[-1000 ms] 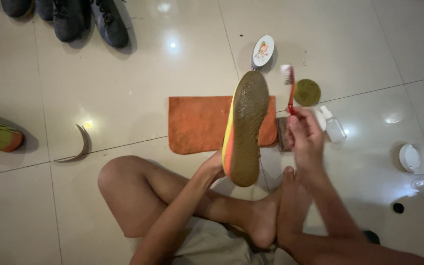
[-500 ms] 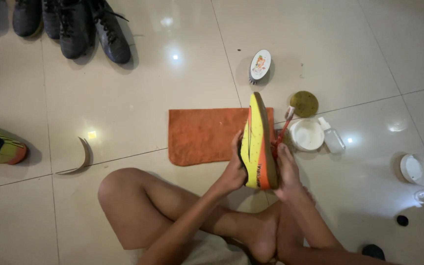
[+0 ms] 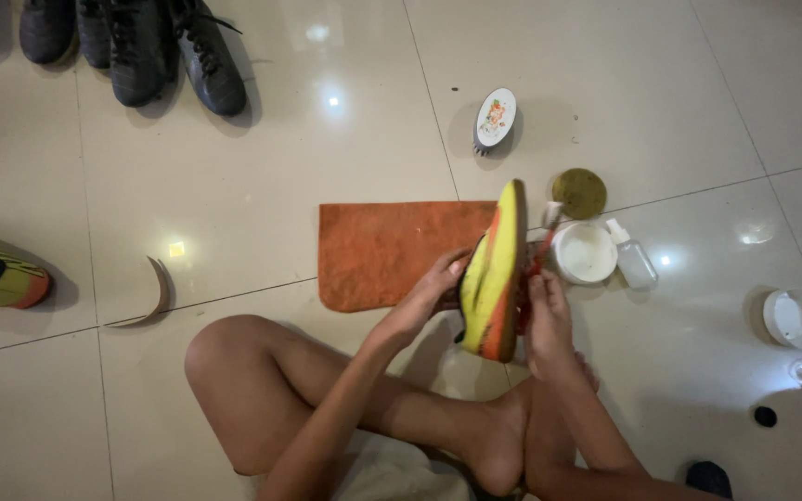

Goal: Apply a cleaning substance to the sole of a soccer shoe using a toothbrush

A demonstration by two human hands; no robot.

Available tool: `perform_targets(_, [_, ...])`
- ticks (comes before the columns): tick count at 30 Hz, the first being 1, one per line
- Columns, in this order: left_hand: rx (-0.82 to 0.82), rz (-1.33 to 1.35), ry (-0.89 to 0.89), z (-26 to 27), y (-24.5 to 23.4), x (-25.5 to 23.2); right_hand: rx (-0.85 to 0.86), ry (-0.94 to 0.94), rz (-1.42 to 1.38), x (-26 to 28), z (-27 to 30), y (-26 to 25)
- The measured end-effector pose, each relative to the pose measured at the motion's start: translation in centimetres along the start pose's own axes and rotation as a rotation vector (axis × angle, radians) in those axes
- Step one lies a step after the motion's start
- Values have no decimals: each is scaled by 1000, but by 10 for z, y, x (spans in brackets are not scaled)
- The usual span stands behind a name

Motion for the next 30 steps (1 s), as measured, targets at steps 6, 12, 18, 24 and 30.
perform_targets(6, [-45,-80,29,14,15,-8,95,-38,65,4,7,24])
perform_targets(12, [-113,-102,46,-6,-6,18,142,-12,-36,-26,-15,18])
perform_targets(18, [-175,21,-1,-13,-22,27,197,-25,-54,-9,-2,41])
perform_targets(24, [-89,-18,-60,-11,3,0,215,47,-9,-15,4,51])
perform_targets(30, [-49,98,-18,-49,-41,54,268,12,-27,-15,-8,48])
Point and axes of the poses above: each hand's wrist, its own z-axis away from the middle knuckle, its own y-axis out of the palm, x = y × z, the point moved 9 cm from there along -z, towards the middle knuckle, and after that the axes turned 3 degrees about z, right-handed, at the moved point
